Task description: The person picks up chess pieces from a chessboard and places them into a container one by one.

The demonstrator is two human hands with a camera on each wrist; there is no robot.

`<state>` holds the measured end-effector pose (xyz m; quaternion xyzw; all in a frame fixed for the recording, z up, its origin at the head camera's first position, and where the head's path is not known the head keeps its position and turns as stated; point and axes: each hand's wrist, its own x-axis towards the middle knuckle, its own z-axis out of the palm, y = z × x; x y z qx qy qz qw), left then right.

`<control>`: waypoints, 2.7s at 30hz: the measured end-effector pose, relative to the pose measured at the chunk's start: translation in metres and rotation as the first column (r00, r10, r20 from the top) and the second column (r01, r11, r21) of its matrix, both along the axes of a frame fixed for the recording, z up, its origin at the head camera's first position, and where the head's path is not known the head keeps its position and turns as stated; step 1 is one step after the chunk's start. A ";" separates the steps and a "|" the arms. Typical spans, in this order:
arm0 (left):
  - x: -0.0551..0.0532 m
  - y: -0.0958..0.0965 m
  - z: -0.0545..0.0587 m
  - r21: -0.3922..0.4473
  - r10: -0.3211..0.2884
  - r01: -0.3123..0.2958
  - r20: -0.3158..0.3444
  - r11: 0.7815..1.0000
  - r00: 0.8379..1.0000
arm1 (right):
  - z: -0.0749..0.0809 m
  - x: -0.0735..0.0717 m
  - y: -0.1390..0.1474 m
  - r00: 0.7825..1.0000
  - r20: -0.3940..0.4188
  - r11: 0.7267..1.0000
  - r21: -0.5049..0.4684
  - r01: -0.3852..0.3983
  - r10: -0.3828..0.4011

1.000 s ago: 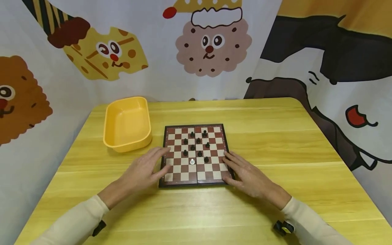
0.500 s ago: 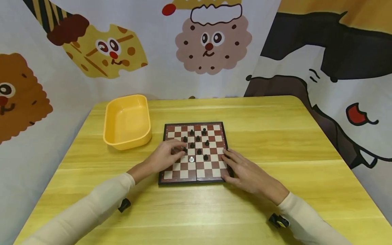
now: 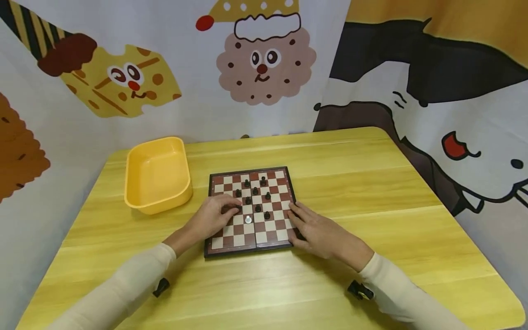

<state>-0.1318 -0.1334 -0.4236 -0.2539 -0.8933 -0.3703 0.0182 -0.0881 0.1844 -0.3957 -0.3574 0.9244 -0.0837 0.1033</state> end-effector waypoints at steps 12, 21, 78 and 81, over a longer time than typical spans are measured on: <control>-0.013 -0.009 0.017 -0.047 -0.062 0.062 0.008 0.997 0.998 | 0.002 -0.003 0.001 0.999 -0.044 1.000 -0.014 -0.009 0.009; -0.018 -0.032 0.042 -0.060 -0.013 0.015 0.037 0.998 0.999 | 0.003 -0.003 -0.001 0.997 -0.064 0.999 -0.010 -0.035 0.035; -0.028 -0.136 0.067 -0.087 0.343 -0.339 0.032 0.937 0.939 | -0.003 0.000 -0.002 1.000 -0.023 1.000 -0.030 0.007 -0.008; -0.025 -0.131 0.066 -0.079 0.337 -0.334 0.026 0.939 0.941 | -0.002 -0.001 -0.002 1.000 -0.017 1.000 -0.028 0.005 -0.005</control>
